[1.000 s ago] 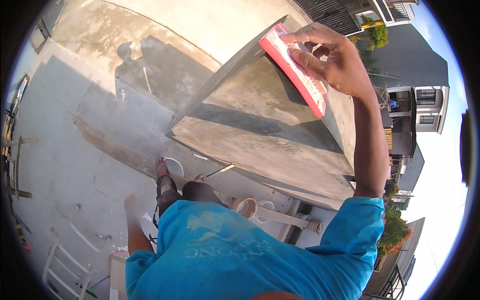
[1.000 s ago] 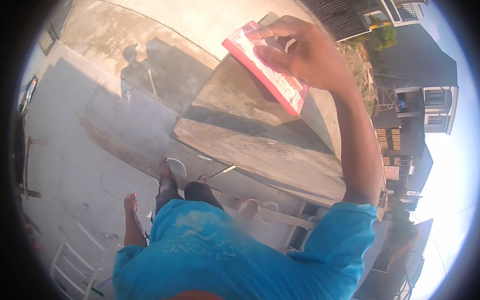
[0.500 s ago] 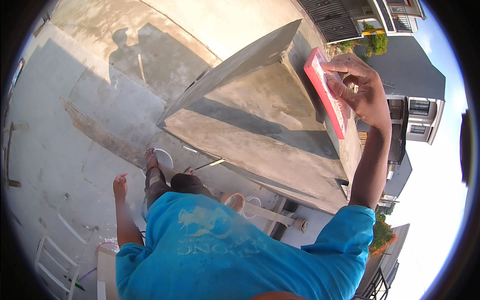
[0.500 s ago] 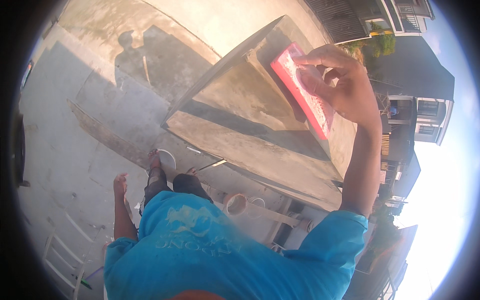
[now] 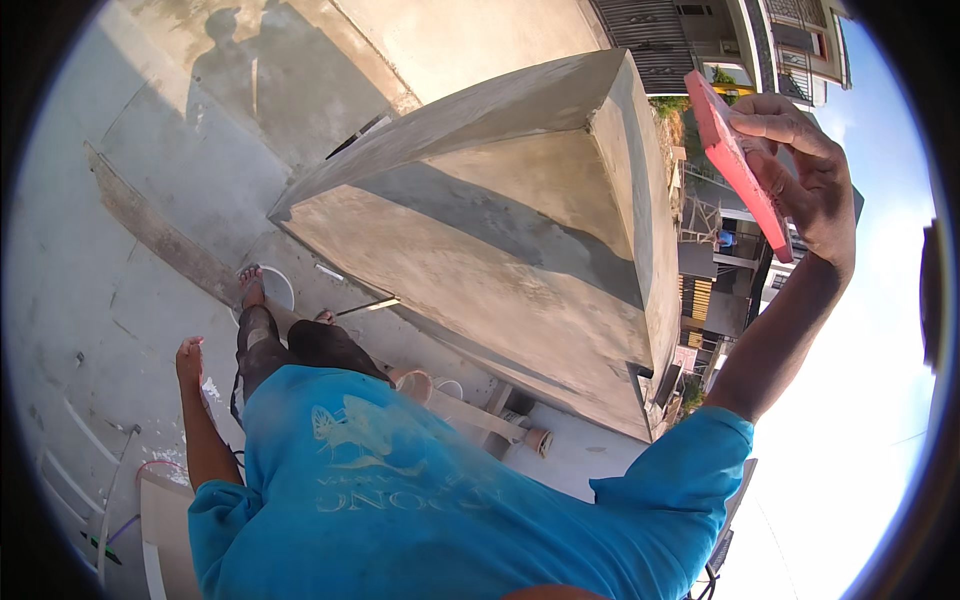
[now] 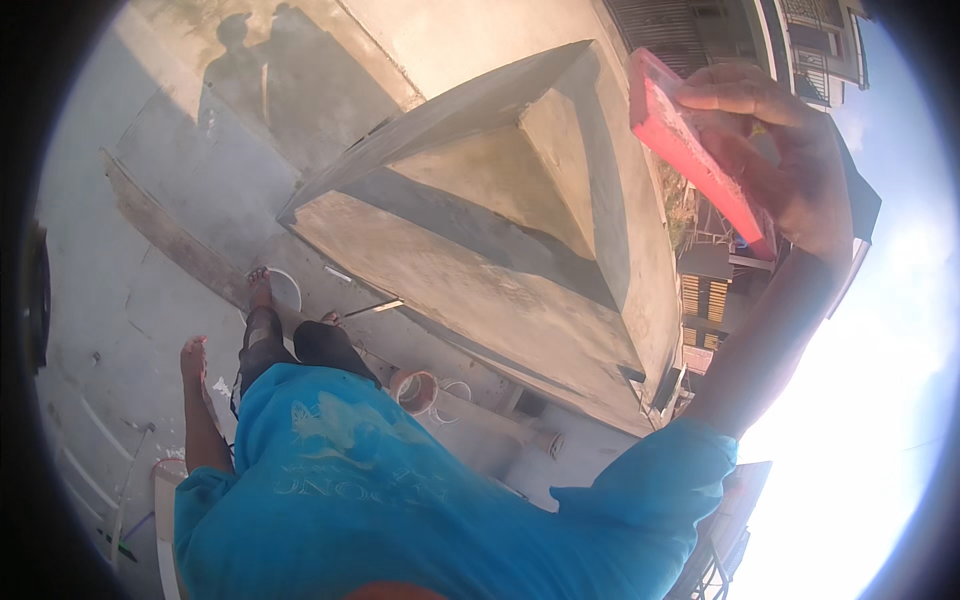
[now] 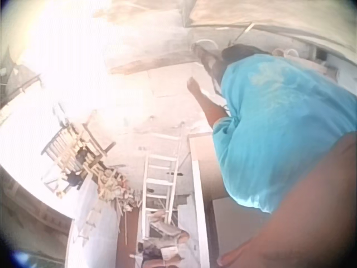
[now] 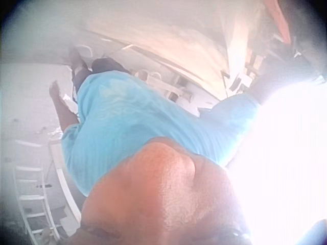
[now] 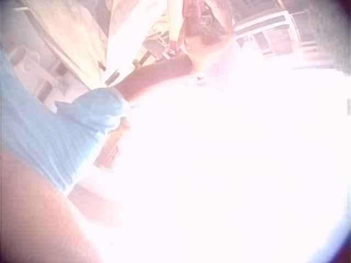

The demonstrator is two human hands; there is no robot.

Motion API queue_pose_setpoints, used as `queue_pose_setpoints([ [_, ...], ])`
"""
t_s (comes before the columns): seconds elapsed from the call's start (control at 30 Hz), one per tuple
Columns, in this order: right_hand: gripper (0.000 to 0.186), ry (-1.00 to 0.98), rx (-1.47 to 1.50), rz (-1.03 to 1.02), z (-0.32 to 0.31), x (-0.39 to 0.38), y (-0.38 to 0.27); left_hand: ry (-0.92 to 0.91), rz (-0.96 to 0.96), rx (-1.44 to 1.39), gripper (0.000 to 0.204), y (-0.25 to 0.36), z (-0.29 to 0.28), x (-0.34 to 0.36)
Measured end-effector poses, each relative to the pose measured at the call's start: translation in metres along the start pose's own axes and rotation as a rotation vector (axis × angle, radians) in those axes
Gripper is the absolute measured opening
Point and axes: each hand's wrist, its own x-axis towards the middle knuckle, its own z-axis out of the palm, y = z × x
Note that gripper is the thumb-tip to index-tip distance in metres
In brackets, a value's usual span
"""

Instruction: The person smooths a concrete surface using a pink trowel and a brush. They repeatedly rub the trowel over the surface, occasionally dip the brush into a bucket, and continue smoothing different sections of the concrete.

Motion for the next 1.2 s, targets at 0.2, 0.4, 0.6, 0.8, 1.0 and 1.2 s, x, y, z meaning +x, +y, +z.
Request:
queue_pose_setpoints([
  [0.2, 0.030, -0.457, -0.325, 0.063, 0.015, 0.136, -0.037, 0.115, -0.098, -0.023, 0.030, 0.037, 0.019, -0.044],
  [0.4, 0.034, -0.657, -0.212, 0.136, 0.028, 0.151, -0.037, 0.134, -0.134, -0.090, 0.031, 0.019, 0.018, -0.076],
  [0.6, 0.030, -0.620, -0.477, 0.036, 0.040, 0.145, -0.058, 0.111, -0.191, -0.075, 0.033, 0.008, 0.007, -0.075],
  [0.8, 0.031, -0.665, -0.360, 0.021, 0.035, 0.155, -0.052, 0.141, -0.135, 0.008, 0.036, 0.015, 0.009, -0.063],
  [1.0, 0.029, -0.765, -0.413, 0.087, 0.041, 0.156, -0.058, 0.134, -0.147, -0.081, 0.036, 0.027, 0.016, -0.044],
  [1.2, 0.025, -0.593, -0.409, 0.051, 0.038, 0.151, -0.068, 0.115, -0.159, -0.114, 0.035, 0.015, 0.013, -0.047],
])
